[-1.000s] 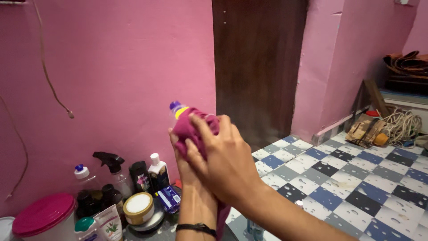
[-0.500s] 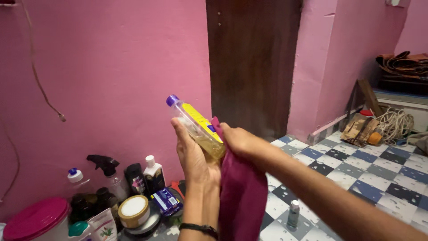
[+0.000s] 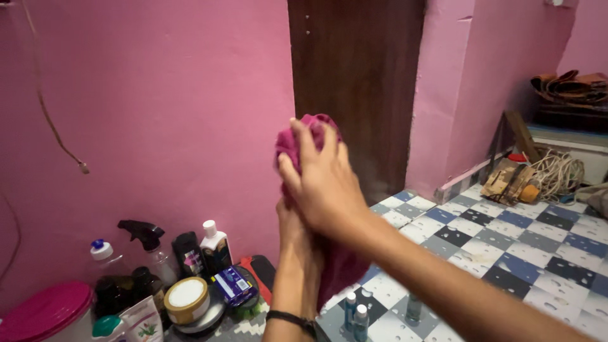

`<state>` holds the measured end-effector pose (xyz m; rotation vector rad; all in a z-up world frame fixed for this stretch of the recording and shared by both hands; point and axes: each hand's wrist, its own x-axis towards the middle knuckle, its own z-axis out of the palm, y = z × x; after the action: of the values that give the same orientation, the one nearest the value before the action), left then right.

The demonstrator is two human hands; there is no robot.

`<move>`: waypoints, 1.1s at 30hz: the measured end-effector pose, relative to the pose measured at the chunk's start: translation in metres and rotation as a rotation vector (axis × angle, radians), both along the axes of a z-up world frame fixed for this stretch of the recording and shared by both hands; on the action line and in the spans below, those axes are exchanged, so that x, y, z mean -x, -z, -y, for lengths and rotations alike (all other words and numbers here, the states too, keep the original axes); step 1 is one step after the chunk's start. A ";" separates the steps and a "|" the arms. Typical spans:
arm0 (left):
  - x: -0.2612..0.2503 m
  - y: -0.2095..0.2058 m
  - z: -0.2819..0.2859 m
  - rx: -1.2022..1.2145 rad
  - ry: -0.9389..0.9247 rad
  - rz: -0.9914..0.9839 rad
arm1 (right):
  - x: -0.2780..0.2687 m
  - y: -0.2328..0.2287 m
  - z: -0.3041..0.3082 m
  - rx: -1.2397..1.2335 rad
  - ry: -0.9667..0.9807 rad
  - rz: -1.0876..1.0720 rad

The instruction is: The person wipes several small bottles and a scrubbing brush with a pink cloth. They handle each item one at a time, rubbing the cloth over the surfaces and then placing the items back on the tiled floor.

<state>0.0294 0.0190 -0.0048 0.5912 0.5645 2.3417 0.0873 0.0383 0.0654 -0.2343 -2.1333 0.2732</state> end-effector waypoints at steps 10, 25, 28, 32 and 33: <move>0.005 -0.011 0.017 0.454 -0.160 -0.299 | 0.060 -0.066 -0.103 0.900 -0.081 0.377; 0.070 -0.011 0.097 -0.233 -0.237 0.163 | 0.032 0.019 0.066 0.186 -0.268 0.400; 0.088 -0.004 0.129 0.095 -0.567 0.346 | 0.051 0.019 0.075 0.236 -0.452 0.411; 0.126 0.034 0.186 0.117 -0.727 -0.129 | 0.086 0.030 0.092 0.203 -0.555 0.634; 0.138 0.042 0.203 0.292 -0.819 -0.185 | 0.095 0.035 0.096 0.170 -0.558 0.706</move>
<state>-0.1083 -0.1841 -0.0468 0.4936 1.4223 2.8663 -0.0080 -0.0578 0.0302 0.2149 -2.8524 0.7904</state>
